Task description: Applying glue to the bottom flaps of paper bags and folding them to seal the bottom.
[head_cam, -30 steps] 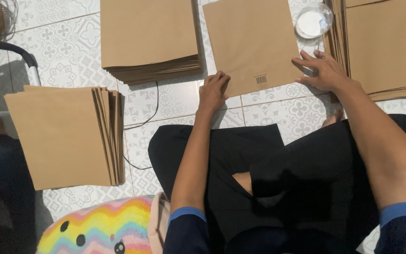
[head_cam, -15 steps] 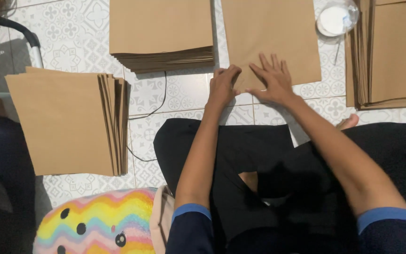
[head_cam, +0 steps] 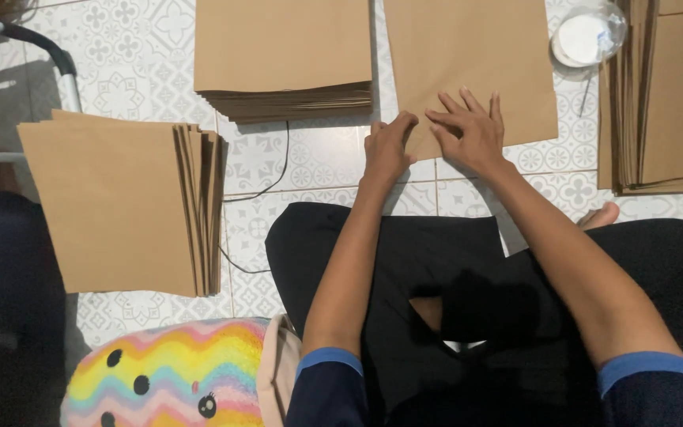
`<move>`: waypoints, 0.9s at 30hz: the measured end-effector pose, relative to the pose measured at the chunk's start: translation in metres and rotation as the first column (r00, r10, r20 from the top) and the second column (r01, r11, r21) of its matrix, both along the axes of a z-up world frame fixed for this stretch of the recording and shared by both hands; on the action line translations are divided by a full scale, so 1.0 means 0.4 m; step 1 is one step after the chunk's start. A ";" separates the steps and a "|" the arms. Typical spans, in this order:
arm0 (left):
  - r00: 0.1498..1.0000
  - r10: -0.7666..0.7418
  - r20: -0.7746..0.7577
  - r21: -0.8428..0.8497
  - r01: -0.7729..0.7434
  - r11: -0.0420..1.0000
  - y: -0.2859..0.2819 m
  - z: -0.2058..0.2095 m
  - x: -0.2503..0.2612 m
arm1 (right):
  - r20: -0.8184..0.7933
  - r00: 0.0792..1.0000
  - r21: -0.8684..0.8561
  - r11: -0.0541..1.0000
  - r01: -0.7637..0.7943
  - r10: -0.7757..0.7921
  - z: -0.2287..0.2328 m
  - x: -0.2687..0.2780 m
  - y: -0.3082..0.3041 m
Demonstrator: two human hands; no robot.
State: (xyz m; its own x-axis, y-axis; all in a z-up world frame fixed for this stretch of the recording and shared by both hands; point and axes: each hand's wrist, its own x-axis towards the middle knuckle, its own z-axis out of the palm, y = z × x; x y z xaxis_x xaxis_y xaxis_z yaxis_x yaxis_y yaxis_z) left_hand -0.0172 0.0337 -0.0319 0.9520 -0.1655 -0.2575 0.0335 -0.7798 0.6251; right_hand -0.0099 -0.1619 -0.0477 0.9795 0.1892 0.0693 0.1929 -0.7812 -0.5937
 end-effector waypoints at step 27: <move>1.000 0.021 -0.012 -0.098 -0.022 0.995 -0.026 0.093 -0.004 | -0.002 0.999 -0.196 0.980 -0.047 0.048 0.039 -0.001 -0.002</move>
State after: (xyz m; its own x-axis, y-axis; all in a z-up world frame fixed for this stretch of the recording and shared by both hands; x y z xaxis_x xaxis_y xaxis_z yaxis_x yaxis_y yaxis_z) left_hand -0.0188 0.0233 0.0054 0.9528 -0.1699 -0.2516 0.0570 -0.7139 0.6979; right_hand -0.0103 -0.1628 -0.0322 0.9690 0.2455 0.0287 0.2337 -0.8721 -0.4298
